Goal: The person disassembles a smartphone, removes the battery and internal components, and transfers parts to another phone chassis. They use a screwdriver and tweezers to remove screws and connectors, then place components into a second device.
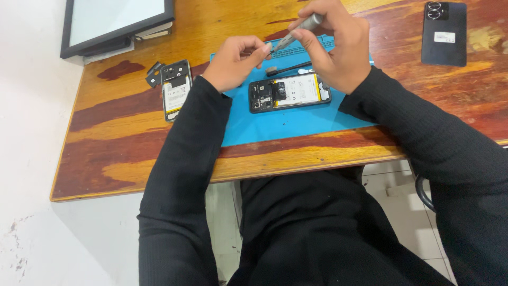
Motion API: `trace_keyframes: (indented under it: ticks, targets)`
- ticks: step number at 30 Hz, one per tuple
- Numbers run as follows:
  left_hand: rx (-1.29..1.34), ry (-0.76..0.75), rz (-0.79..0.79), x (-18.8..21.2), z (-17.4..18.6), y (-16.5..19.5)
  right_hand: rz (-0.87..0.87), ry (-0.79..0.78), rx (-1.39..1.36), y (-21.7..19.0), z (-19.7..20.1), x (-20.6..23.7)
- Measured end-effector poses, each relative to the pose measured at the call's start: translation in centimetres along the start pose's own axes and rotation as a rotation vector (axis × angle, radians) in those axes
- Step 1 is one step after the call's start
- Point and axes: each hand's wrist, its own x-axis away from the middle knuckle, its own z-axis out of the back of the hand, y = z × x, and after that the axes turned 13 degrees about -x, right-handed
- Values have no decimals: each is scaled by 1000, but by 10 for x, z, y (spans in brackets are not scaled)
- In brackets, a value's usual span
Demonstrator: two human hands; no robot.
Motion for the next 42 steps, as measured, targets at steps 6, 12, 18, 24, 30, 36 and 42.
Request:
trace_keyframes:
  ticks: [6, 12, 18, 24, 30, 36, 42]
  targets:
    - [-94, -266, 66, 15, 26, 44, -68, 9, 29, -1, -2, 4]
    - [-146, -486, 69, 21, 27, 62, -72, -72, 9, -6, -11, 4]
    - [-204, -592, 51, 19, 22, 58, -131, -124, -62, -6, -22, 10]
    - [-306, -617, 63, 19, 18, 57, -121, -167, -68, -7, -28, 13]
    - [-292, -643, 89, 18, 19, 57, -76, -196, -100, -8, -28, 12]
    - [-302, -648, 68, 18, 19, 58, -75, -218, -107, -11, -30, 11]
    - [-351, -649, 112, 18, 18, 56, -62, -259, -89, -16, -30, 9]
